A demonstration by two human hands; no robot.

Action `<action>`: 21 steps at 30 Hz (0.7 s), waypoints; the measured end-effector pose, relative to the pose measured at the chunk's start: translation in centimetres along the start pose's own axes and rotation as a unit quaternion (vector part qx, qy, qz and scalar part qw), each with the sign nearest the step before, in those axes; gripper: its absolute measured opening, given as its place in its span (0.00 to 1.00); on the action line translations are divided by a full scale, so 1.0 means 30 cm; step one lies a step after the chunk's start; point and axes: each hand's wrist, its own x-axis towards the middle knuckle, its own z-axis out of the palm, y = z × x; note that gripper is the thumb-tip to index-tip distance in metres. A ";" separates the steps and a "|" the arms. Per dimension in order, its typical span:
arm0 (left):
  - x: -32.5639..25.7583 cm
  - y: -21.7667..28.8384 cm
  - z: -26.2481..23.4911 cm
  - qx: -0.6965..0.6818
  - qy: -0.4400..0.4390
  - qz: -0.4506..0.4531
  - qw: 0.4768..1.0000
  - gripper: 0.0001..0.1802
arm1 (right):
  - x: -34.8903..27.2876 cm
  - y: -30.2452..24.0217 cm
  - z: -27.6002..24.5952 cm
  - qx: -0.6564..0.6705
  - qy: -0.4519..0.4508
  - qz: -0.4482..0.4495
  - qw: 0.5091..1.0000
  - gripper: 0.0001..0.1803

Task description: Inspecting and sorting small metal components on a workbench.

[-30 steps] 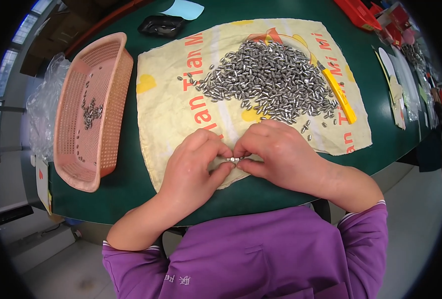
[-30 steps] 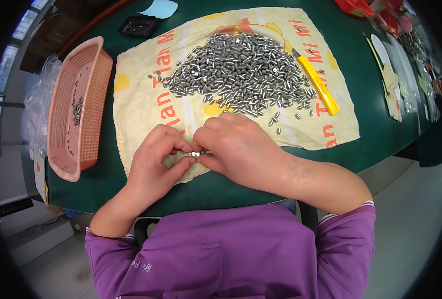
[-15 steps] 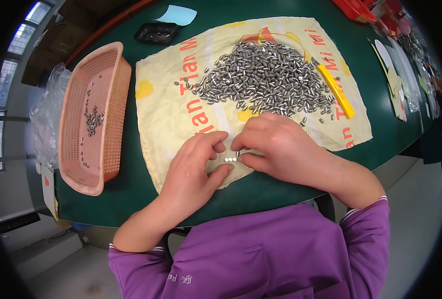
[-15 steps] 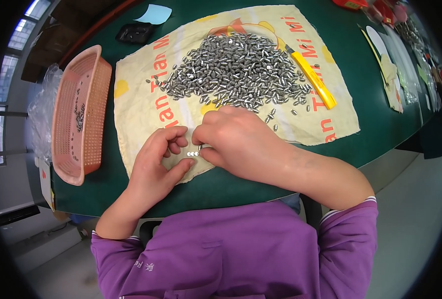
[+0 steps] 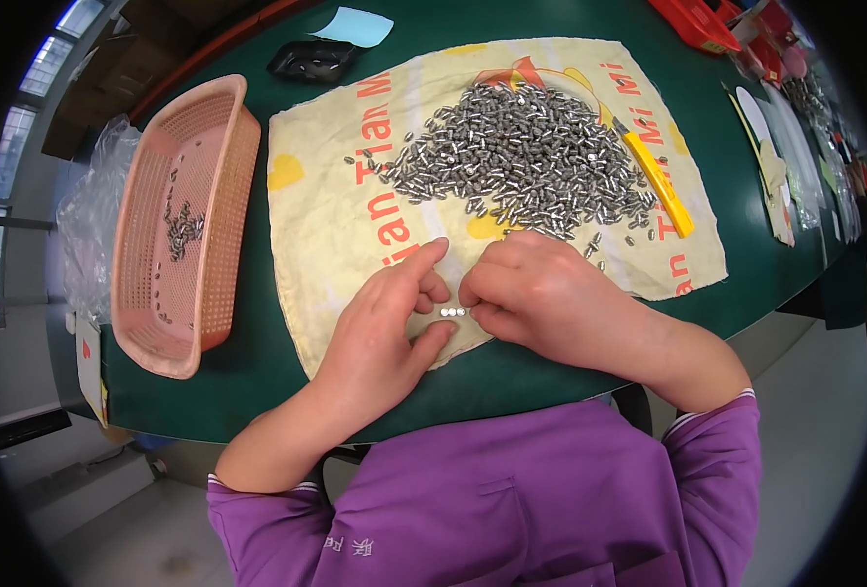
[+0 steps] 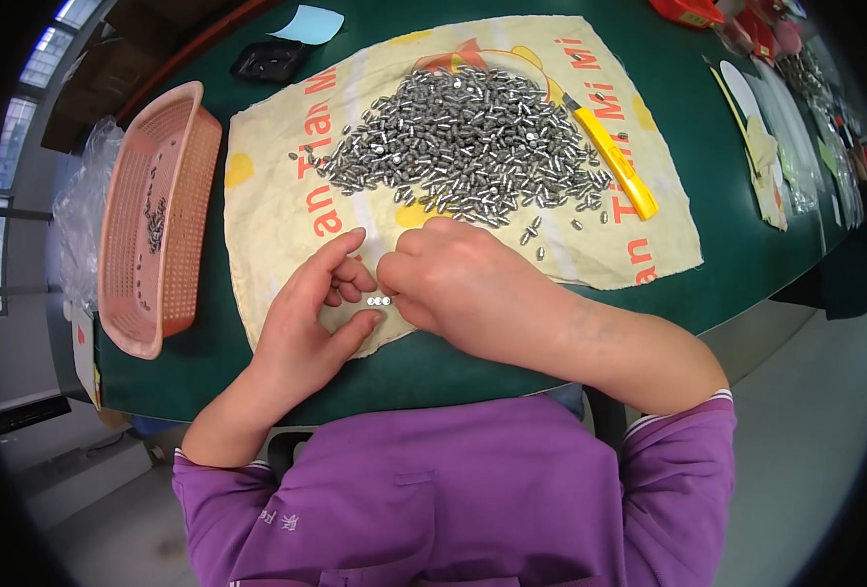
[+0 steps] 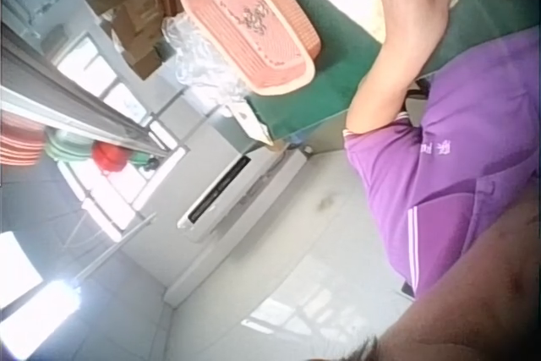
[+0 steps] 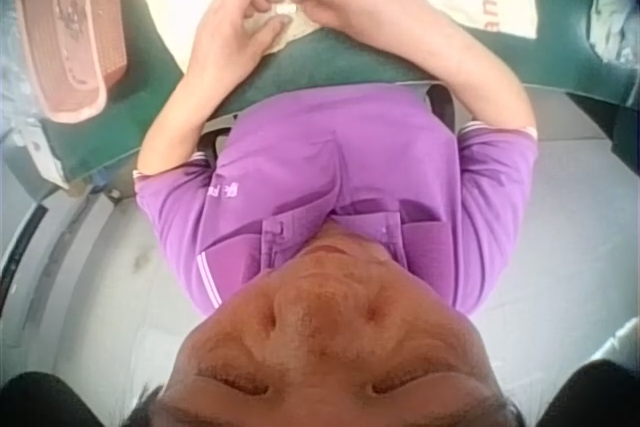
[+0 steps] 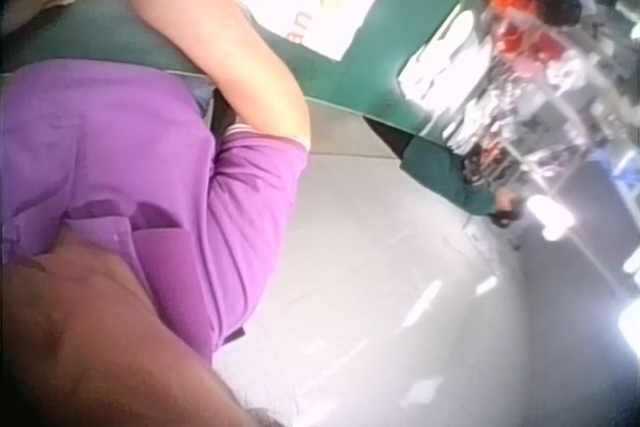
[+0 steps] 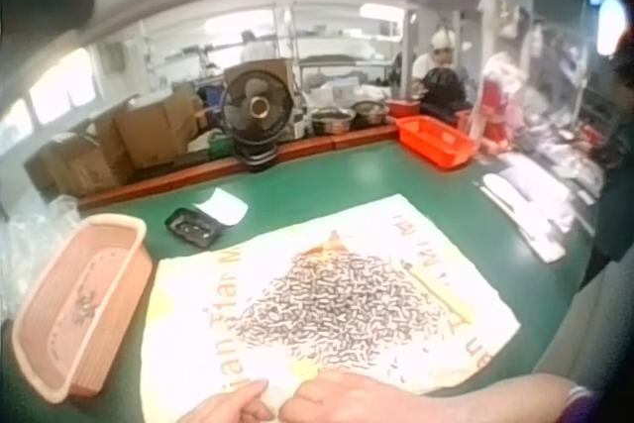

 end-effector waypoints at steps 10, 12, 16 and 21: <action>0.001 -0.006 0.002 -0.003 -0.008 0.004 1.000 0.45 | 0.002 -0.009 0.006 0.023 -0.010 0.032 0.999 0.09; 0.004 -0.003 0.001 0.003 -0.015 0.010 1.000 0.44 | 0.000 -0.007 0.001 0.018 -0.008 0.031 0.999 0.09; 0.012 -0.006 0.011 0.040 0.006 0.051 0.998 0.36 | 0.016 -0.004 -0.067 0.065 -0.003 0.062 0.996 0.07; 0.040 0.027 0.004 0.145 -0.001 0.162 0.976 0.24 | 0.047 0.032 -0.112 0.017 0.135 0.087 0.987 0.08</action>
